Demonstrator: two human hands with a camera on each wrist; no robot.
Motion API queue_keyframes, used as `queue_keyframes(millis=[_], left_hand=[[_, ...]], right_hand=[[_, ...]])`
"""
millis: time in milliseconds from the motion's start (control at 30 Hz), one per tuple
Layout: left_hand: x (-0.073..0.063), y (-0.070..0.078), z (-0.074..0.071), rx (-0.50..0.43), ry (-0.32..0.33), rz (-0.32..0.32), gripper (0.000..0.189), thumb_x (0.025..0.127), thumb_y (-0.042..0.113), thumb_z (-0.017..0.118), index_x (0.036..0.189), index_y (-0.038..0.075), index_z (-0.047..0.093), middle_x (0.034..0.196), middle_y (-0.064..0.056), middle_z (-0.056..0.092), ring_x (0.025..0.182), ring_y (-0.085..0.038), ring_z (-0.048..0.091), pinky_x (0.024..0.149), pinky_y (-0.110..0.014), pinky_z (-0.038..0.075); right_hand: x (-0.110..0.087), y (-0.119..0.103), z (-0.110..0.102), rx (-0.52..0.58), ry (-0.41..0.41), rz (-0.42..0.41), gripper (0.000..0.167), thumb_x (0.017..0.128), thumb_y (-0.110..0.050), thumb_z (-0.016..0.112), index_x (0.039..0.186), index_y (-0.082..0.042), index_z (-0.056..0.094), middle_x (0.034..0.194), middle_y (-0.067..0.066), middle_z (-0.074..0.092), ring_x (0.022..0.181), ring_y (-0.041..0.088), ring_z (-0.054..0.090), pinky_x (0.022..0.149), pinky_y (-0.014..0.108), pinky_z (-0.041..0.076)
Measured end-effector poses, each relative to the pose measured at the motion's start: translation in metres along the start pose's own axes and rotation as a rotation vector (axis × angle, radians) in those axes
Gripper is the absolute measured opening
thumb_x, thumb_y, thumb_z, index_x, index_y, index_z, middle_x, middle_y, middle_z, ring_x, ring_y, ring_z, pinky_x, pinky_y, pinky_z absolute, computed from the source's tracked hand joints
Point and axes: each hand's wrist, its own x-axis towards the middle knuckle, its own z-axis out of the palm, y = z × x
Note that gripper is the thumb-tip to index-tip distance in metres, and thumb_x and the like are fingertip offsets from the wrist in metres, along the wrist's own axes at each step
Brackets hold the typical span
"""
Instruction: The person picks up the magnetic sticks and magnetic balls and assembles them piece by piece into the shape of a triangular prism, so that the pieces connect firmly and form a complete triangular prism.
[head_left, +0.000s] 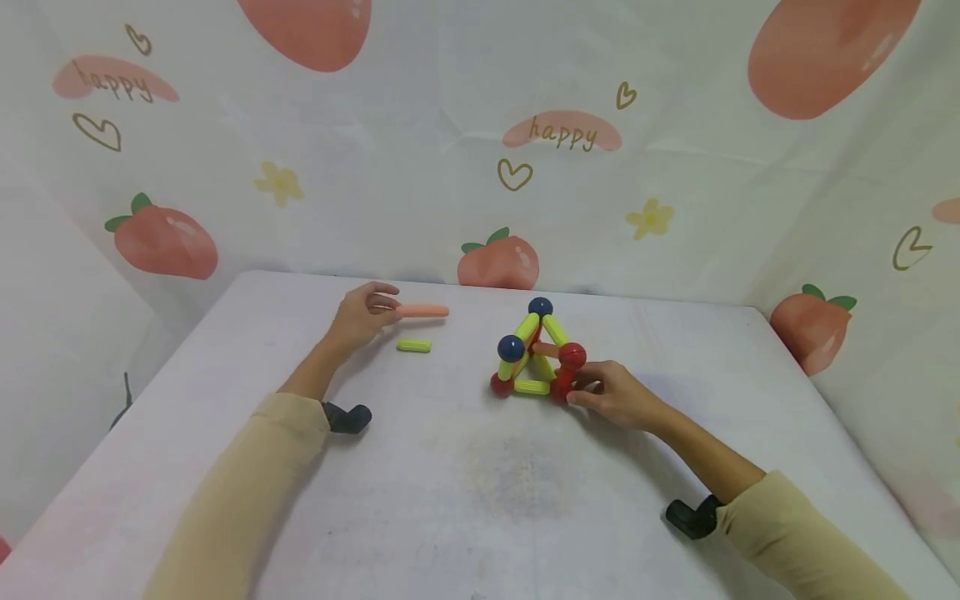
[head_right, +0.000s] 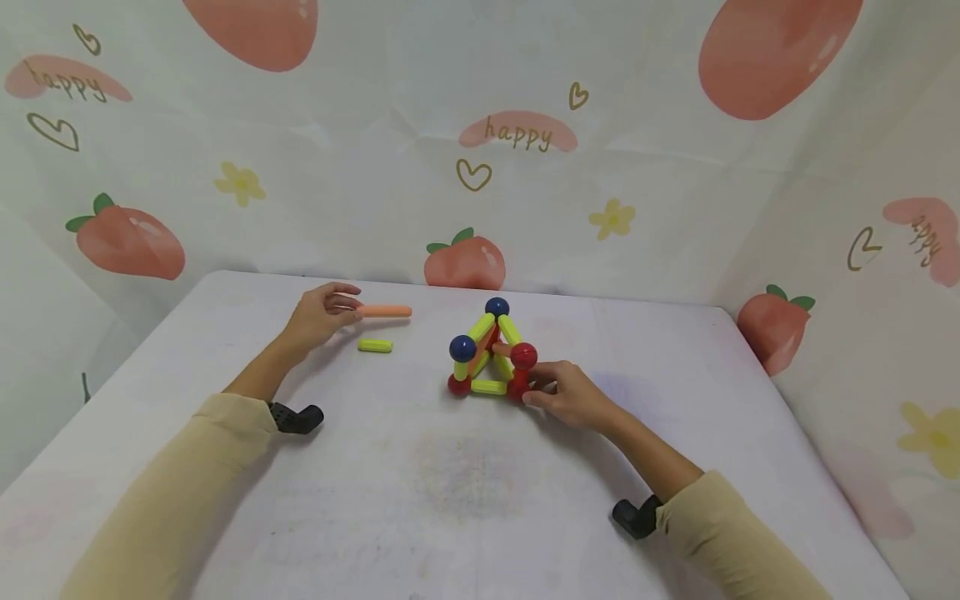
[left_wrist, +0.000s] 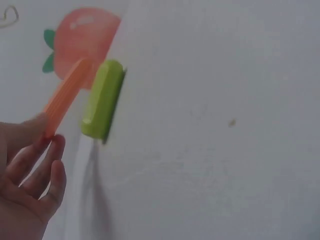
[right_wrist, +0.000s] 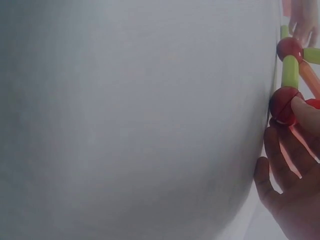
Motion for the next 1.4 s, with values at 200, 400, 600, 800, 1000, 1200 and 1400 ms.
queue_keyframes(millis=[200,400,600,800,1000,1200,1400], left_hand=[[-0.020,0.023,0.001,-0.049,-0.168,0.016,0.053,0.090,0.012,0.075,0.136,0.004,0.052,0.113,-0.014,0.069,0.108,-0.026,0.065,0.091,-0.036,0.048],[-0.045,0.041,0.015,-0.111,-0.270,0.105,0.051,0.087,0.011,0.077,0.133,0.008,0.055,0.107,-0.012,0.072,0.101,-0.023,0.068,0.085,-0.031,0.050],[-0.066,0.049,0.045,-0.207,-0.315,0.148,0.050,0.086,0.009,0.078,0.131,0.009,0.056,0.102,-0.010,0.073,0.097,-0.022,0.069,0.083,-0.031,0.053],[-0.080,0.054,0.076,-0.274,-0.286,0.145,0.052,0.086,0.006,0.077,0.132,0.006,0.053,0.101,-0.010,0.073,0.093,-0.022,0.071,0.083,-0.029,0.056],[-0.089,0.059,0.104,-0.361,-0.216,0.092,0.060,0.085,0.002,0.077,0.136,0.002,0.048,0.100,-0.013,0.073,0.093,-0.023,0.072,0.085,-0.030,0.057],[-0.093,0.064,0.124,-0.357,-0.119,0.129,0.064,0.081,0.000,0.079,0.137,0.001,0.047,0.096,-0.014,0.073,0.090,-0.024,0.072,0.084,-0.027,0.056],[-0.094,0.066,0.134,-0.342,-0.052,0.199,0.064,0.079,0.001,0.082,0.135,0.004,0.050,0.093,-0.014,0.074,0.088,-0.025,0.072,0.084,-0.028,0.057]], right_hand=[[0.001,0.000,-0.001,0.003,-0.003,-0.018,0.038,0.092,-0.011,0.069,0.127,0.002,0.064,0.115,0.011,0.070,0.101,0.025,0.064,0.086,0.035,0.054],[0.001,0.000,-0.002,0.009,-0.002,-0.011,0.038,0.092,-0.010,0.070,0.127,0.002,0.064,0.115,0.011,0.070,0.101,0.025,0.064,0.085,0.034,0.054],[0.001,0.001,-0.001,0.006,0.000,-0.010,0.037,0.092,-0.010,0.069,0.127,0.003,0.064,0.115,0.012,0.070,0.102,0.026,0.065,0.085,0.034,0.054],[0.003,0.002,0.000,-0.008,0.004,-0.014,0.036,0.092,-0.009,0.069,0.126,0.003,0.065,0.114,0.011,0.071,0.101,0.026,0.065,0.084,0.034,0.054],[0.002,0.003,0.000,-0.005,0.003,0.002,0.037,0.092,-0.010,0.070,0.126,0.002,0.065,0.114,0.010,0.071,0.101,0.025,0.065,0.085,0.033,0.054],[0.000,0.002,0.000,-0.006,0.000,0.002,0.037,0.092,-0.011,0.070,0.126,0.002,0.065,0.114,0.010,0.071,0.101,0.025,0.065,0.086,0.035,0.053],[0.000,0.001,-0.001,-0.012,0.000,-0.005,0.036,0.092,-0.011,0.070,0.126,0.001,0.065,0.113,0.009,0.071,0.100,0.024,0.064,0.085,0.035,0.053]])
